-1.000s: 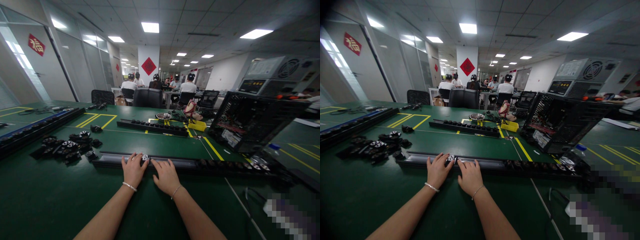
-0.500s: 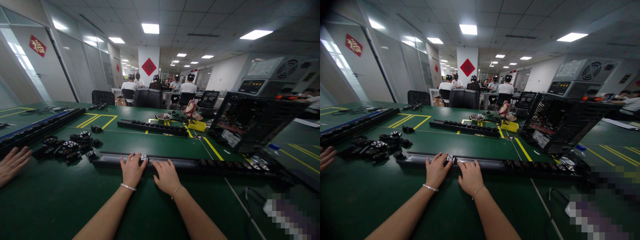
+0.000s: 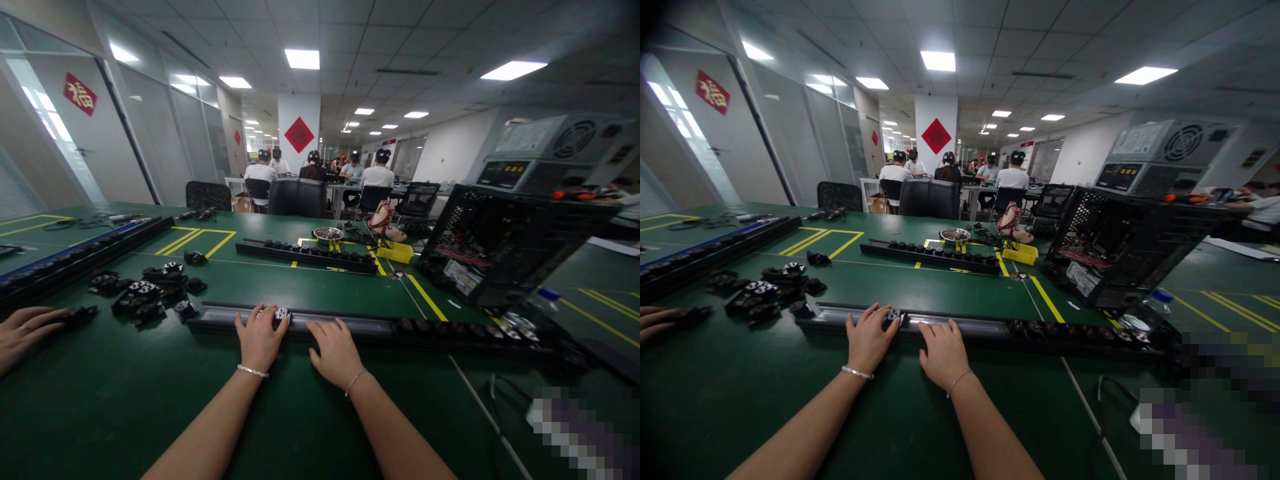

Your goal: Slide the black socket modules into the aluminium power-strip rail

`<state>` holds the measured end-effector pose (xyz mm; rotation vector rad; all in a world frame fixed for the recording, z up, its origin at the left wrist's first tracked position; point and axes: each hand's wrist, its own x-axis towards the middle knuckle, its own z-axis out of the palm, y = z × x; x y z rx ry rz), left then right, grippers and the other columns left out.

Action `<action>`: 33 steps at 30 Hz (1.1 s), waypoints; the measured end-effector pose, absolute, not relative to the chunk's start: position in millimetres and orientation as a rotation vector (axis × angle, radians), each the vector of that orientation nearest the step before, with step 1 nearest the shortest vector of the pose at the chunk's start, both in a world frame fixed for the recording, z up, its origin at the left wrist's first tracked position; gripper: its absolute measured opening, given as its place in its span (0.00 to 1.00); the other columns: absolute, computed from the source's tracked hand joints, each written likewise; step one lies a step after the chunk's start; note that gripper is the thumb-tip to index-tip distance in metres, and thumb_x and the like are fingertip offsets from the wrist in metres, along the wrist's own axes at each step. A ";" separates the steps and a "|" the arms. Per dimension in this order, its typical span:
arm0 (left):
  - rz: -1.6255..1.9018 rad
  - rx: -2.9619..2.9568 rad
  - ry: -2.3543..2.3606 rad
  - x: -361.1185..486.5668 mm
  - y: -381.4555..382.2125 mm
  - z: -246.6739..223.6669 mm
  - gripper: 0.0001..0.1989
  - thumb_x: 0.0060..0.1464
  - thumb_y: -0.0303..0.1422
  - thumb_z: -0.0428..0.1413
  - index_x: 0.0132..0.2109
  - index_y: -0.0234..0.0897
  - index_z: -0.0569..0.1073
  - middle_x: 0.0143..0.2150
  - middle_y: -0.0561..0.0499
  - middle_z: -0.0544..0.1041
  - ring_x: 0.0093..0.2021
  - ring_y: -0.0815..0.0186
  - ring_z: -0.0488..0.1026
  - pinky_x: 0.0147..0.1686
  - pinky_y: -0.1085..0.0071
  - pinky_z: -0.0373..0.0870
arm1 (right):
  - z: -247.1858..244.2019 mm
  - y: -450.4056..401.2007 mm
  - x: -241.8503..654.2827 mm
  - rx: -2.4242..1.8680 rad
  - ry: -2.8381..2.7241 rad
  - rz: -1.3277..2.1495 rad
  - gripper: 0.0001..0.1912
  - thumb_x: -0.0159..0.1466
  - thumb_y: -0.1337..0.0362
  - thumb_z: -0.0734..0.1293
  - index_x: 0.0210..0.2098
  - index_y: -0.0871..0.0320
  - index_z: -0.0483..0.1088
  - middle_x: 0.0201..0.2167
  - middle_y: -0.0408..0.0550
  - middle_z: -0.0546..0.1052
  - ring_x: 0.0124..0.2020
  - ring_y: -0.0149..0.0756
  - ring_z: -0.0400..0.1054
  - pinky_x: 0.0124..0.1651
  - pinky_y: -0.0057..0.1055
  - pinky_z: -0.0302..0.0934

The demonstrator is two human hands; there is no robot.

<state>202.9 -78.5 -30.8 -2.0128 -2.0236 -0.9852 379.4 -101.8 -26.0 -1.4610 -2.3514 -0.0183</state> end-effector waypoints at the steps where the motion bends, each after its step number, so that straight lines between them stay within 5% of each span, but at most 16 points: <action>1: -0.975 -2.010 -2.029 202.3 -78.3 -30.9 0.16 0.53 0.42 0.49 0.45 0.40 0.72 0.48 0.46 0.75 0.55 0.54 0.64 0.57 0.43 0.37 | -25.9 -101.6 379.7 -1.462 -2.352 -0.019 0.26 0.57 0.60 0.61 0.55 0.51 0.59 0.49 0.46 0.70 0.50 0.37 0.60 0.60 0.41 0.39; 33: -0.903 -1.937 -2.108 167.3 -71.6 -33.2 0.16 0.54 0.40 0.48 0.46 0.40 0.71 0.49 0.46 0.75 0.58 0.54 0.60 0.56 0.40 0.37 | -29.0 -94.5 386.3 -1.468 -2.347 -0.092 0.14 0.62 0.69 0.57 0.45 0.55 0.66 0.37 0.46 0.72 0.40 0.34 0.61 0.50 0.31 0.49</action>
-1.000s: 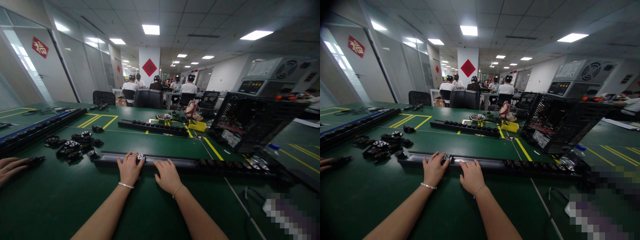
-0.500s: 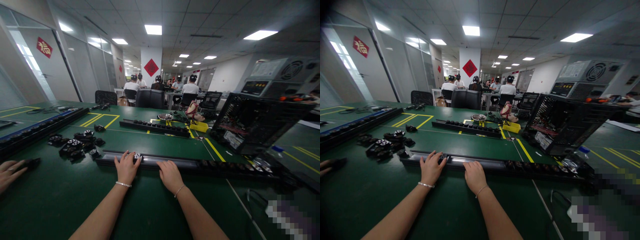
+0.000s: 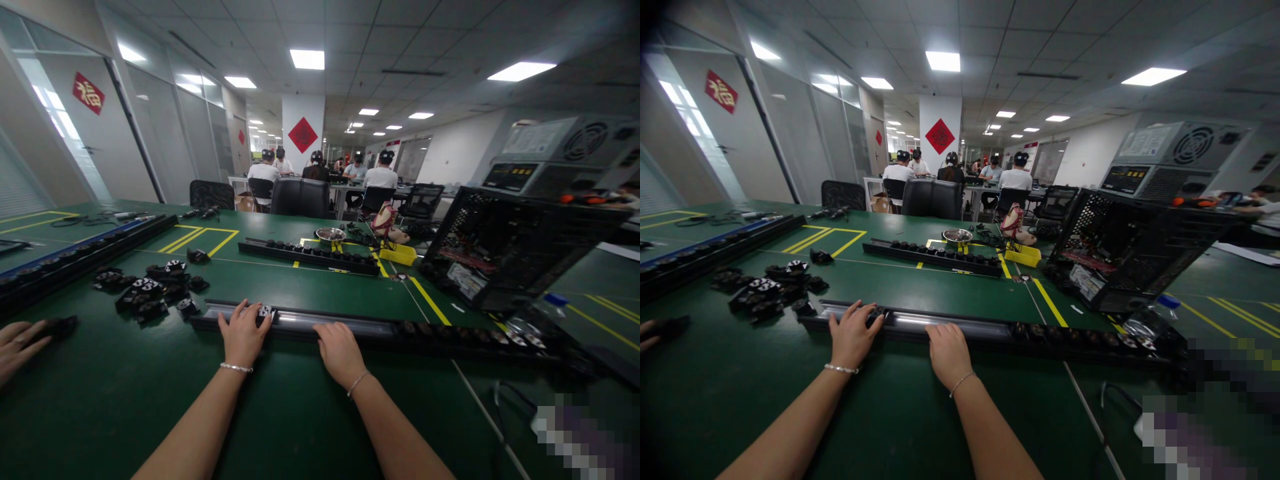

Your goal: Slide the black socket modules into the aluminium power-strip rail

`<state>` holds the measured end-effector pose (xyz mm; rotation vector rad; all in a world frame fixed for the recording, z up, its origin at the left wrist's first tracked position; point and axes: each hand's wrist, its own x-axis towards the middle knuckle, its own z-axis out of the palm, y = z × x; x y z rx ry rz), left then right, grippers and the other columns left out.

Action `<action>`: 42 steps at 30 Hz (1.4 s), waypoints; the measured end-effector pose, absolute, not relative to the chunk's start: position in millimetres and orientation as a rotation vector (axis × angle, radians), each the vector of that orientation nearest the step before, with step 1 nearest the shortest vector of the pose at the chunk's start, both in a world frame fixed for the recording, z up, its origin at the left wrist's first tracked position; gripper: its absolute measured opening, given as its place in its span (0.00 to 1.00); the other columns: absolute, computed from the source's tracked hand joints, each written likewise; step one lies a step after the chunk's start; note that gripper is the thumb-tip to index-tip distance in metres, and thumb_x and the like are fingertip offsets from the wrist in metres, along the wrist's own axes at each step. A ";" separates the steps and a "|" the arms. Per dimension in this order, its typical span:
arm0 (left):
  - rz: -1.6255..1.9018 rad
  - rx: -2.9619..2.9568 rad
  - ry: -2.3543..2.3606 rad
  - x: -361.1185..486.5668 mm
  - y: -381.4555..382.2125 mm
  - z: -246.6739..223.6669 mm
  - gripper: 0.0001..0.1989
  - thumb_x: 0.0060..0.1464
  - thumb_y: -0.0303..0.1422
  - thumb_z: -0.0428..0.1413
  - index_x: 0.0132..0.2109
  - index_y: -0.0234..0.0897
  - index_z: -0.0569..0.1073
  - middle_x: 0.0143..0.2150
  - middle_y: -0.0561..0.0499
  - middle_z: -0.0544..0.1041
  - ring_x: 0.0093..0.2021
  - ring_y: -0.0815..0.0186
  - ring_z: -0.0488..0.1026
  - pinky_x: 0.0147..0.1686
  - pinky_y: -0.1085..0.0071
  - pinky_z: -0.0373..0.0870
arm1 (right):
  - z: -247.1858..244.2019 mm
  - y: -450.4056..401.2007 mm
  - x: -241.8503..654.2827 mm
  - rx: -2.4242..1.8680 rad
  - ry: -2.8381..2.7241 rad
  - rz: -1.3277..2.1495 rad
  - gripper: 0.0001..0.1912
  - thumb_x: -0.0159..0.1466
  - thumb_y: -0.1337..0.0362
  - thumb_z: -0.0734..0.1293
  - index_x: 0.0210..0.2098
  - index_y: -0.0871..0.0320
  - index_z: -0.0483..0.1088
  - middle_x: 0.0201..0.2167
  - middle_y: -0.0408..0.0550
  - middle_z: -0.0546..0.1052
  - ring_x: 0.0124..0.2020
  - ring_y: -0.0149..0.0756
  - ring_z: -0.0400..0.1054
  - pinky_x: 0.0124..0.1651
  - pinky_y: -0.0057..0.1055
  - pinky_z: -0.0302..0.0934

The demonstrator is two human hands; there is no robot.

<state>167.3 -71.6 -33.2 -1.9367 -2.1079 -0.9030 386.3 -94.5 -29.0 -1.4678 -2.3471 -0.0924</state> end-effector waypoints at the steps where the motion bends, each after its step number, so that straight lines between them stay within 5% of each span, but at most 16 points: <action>1: -0.899 -1.938 -2.115 166.0 -71.2 -33.1 0.16 0.54 0.40 0.48 0.46 0.40 0.71 0.49 0.46 0.75 0.58 0.54 0.60 0.56 0.40 0.37 | -28.3 -94.6 386.3 -1.472 -2.352 -0.092 0.14 0.62 0.69 0.57 0.45 0.55 0.66 0.37 0.46 0.72 0.40 0.34 0.61 0.50 0.31 0.49; 42: -0.881 -1.884 -2.250 115.6 -63.0 -32.8 0.17 0.53 0.41 0.47 0.47 0.41 0.71 0.53 0.44 0.72 0.58 0.52 0.59 0.54 0.34 0.32 | -28.2 -94.6 385.7 -1.466 -2.341 -0.092 0.15 0.62 0.70 0.56 0.45 0.55 0.67 0.37 0.46 0.73 0.40 0.34 0.62 0.51 0.31 0.49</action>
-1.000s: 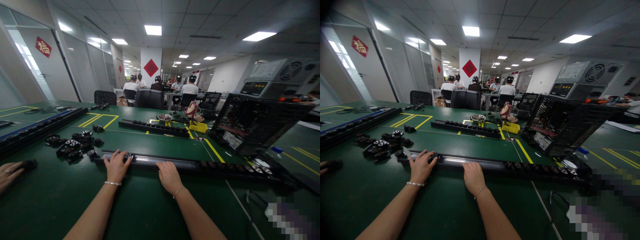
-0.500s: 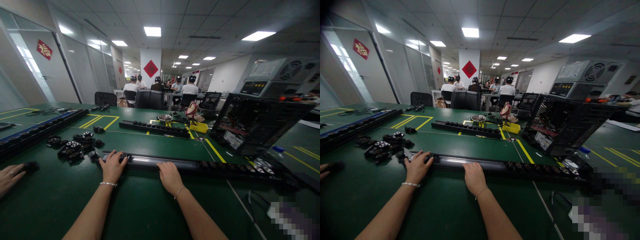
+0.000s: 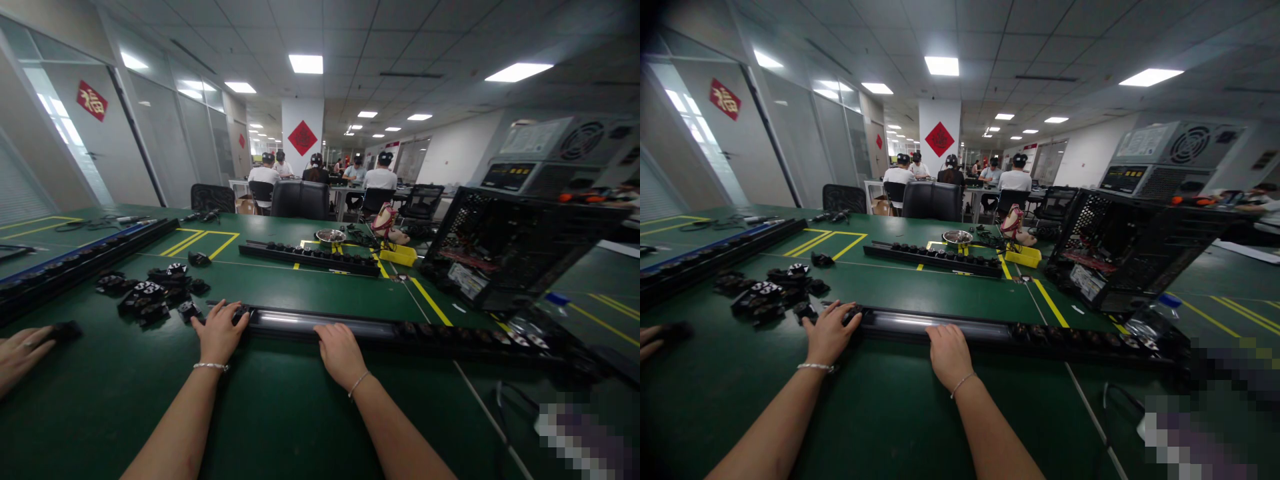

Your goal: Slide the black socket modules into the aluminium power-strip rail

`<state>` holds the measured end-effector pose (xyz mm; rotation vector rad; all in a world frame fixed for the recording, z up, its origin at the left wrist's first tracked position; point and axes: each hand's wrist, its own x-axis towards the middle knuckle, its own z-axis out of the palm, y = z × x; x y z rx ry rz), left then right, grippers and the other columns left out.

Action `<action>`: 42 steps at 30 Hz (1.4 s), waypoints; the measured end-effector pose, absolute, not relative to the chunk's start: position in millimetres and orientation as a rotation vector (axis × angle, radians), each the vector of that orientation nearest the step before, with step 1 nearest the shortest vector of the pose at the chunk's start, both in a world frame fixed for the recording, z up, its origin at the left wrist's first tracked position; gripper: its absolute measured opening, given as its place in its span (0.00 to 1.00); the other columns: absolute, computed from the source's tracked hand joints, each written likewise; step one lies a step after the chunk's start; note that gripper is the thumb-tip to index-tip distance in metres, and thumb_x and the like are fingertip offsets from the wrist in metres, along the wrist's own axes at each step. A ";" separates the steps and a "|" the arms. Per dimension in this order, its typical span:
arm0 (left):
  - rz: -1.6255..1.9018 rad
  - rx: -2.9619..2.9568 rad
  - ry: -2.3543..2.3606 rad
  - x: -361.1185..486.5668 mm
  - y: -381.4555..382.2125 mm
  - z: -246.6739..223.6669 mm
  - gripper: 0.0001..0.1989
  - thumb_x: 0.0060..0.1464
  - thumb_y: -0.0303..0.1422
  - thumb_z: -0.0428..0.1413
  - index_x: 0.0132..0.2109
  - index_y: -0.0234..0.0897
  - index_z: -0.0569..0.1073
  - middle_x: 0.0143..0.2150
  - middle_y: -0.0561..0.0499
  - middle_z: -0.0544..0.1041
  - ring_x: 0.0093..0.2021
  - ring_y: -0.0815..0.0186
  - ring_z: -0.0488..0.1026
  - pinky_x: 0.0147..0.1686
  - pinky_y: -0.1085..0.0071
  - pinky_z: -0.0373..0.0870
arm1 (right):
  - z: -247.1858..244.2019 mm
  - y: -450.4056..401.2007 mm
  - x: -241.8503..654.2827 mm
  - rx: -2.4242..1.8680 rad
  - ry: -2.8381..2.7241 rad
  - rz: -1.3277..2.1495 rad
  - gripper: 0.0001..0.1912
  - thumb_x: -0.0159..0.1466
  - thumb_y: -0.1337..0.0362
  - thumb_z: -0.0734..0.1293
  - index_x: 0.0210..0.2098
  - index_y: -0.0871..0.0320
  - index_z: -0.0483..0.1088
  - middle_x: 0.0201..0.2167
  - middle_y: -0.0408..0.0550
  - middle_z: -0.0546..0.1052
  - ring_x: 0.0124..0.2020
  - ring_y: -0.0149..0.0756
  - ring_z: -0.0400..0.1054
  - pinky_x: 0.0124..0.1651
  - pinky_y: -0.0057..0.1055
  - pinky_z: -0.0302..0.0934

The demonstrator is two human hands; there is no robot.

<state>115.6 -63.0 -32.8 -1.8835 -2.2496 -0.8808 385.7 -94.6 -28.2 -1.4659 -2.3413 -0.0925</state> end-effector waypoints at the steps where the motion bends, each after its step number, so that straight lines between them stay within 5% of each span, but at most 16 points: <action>1: -0.883 -1.883 -2.250 115.4 -63.0 -33.0 0.17 0.53 0.41 0.47 0.47 0.41 0.71 0.52 0.44 0.72 0.58 0.52 0.59 0.54 0.34 0.31 | -27.8 -94.7 385.6 -1.469 -2.346 -0.093 0.15 0.62 0.69 0.56 0.45 0.55 0.67 0.37 0.46 0.73 0.40 0.35 0.62 0.51 0.31 0.50; 32: -0.926 -1.745 -2.362 115.8 -62.6 -33.9 0.17 0.51 0.43 0.48 0.44 0.40 0.71 0.56 0.46 0.68 0.61 0.51 0.53 0.55 0.36 0.37 | -28.6 -93.7 385.7 -1.452 -2.341 -0.075 0.14 0.61 0.70 0.56 0.44 0.56 0.68 0.38 0.46 0.73 0.41 0.35 0.62 0.51 0.31 0.50; 42: -1.014 -1.587 -2.417 115.0 -61.0 -33.1 0.11 0.48 0.40 0.51 0.35 0.38 0.69 0.55 0.45 0.69 0.59 0.54 0.55 0.56 0.44 0.44 | -27.9 -94.4 386.1 -1.459 -2.347 -0.073 0.14 0.61 0.70 0.56 0.44 0.56 0.67 0.37 0.47 0.73 0.40 0.35 0.62 0.50 0.31 0.49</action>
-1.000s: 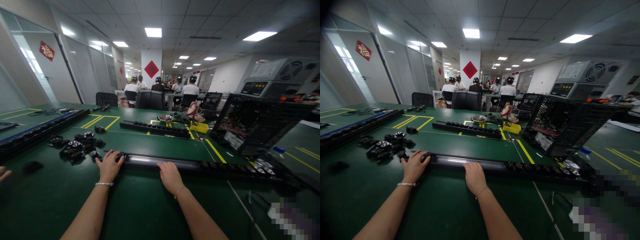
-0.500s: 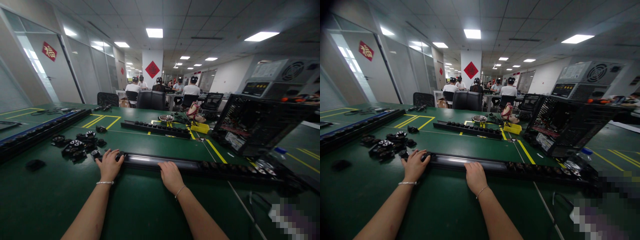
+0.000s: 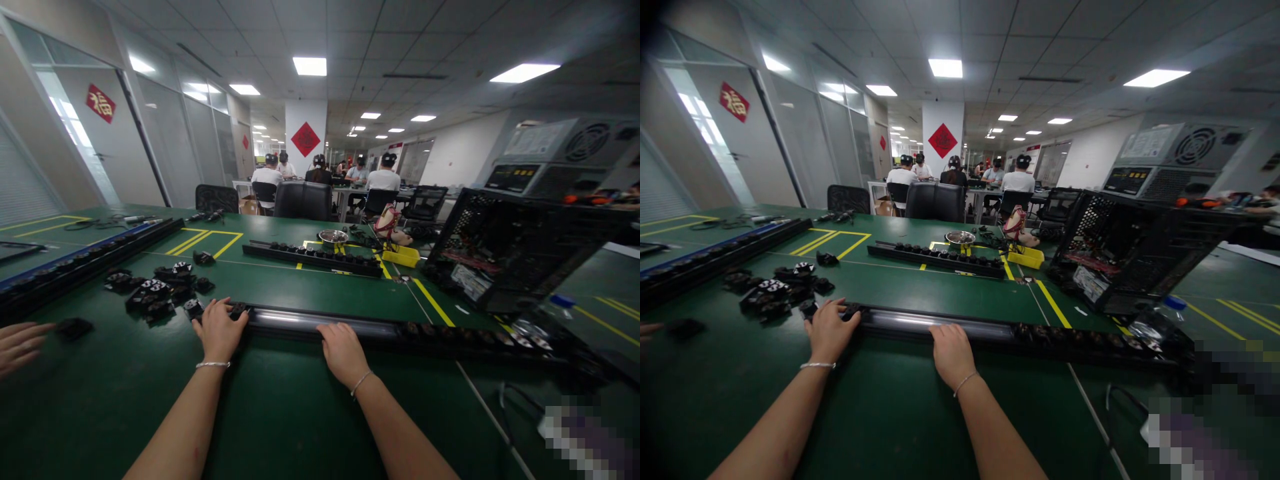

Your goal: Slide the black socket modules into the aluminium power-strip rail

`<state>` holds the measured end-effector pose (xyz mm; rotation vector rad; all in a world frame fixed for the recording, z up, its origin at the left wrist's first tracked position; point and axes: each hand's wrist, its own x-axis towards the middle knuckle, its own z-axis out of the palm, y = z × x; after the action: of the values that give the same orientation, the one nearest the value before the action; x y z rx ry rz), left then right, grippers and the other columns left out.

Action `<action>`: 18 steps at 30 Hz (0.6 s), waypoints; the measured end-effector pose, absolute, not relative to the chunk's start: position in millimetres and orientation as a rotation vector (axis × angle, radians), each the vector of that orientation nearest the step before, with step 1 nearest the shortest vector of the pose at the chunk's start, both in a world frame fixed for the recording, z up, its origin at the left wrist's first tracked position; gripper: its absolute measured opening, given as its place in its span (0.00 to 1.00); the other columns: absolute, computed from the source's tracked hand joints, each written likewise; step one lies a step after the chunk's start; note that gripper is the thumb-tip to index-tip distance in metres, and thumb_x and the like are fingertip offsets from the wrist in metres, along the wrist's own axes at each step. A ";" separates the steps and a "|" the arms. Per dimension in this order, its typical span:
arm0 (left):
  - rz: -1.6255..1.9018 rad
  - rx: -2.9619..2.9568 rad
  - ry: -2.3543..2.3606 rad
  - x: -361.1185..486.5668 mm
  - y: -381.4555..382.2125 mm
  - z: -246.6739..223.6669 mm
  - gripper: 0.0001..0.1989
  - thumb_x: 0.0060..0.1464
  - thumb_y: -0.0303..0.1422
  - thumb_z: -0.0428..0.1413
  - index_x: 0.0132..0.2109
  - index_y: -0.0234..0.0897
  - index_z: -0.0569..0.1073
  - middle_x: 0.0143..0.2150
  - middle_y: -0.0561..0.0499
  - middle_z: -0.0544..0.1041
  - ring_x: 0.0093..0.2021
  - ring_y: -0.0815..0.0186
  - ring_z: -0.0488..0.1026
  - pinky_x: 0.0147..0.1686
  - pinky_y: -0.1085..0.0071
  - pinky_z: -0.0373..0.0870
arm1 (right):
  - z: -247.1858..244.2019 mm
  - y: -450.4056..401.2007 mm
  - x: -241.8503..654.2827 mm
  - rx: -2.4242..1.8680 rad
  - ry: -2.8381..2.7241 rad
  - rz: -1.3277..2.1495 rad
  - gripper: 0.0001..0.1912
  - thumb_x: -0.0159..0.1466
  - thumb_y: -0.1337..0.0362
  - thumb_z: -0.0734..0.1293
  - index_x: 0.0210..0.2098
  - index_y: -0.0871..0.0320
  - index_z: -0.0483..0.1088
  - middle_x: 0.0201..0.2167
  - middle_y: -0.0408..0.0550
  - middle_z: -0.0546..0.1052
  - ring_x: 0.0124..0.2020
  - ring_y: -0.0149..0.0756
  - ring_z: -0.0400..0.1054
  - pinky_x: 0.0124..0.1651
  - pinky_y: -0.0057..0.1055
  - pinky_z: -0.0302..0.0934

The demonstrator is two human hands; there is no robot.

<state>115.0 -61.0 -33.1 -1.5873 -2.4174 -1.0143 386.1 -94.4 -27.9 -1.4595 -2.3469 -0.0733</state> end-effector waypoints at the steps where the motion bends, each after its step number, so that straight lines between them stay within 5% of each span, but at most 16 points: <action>1: -1.028 -1.560 -2.419 114.5 -61.2 -32.7 0.11 0.47 0.40 0.51 0.35 0.38 0.69 0.54 0.45 0.69 0.59 0.54 0.56 0.56 0.46 0.46 | -27.8 -94.6 386.2 -1.464 -2.347 -0.074 0.15 0.61 0.70 0.56 0.45 0.56 0.67 0.37 0.47 0.73 0.40 0.35 0.62 0.50 0.31 0.49; 18: -1.138 -1.345 -2.403 92.5 -52.4 -39.0 0.09 0.40 0.40 0.53 0.32 0.43 0.67 0.50 0.47 0.71 0.54 0.55 0.63 0.55 0.61 0.56 | -27.8 -94.5 386.3 -1.480 -2.354 -0.081 0.15 0.62 0.70 0.56 0.45 0.55 0.67 0.38 0.47 0.73 0.40 0.34 0.62 0.50 0.31 0.49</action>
<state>92.5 -52.4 -39.0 -1.3447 -2.4032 -1.1384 386.3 -94.5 -27.8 -1.4799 -2.3540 -0.0806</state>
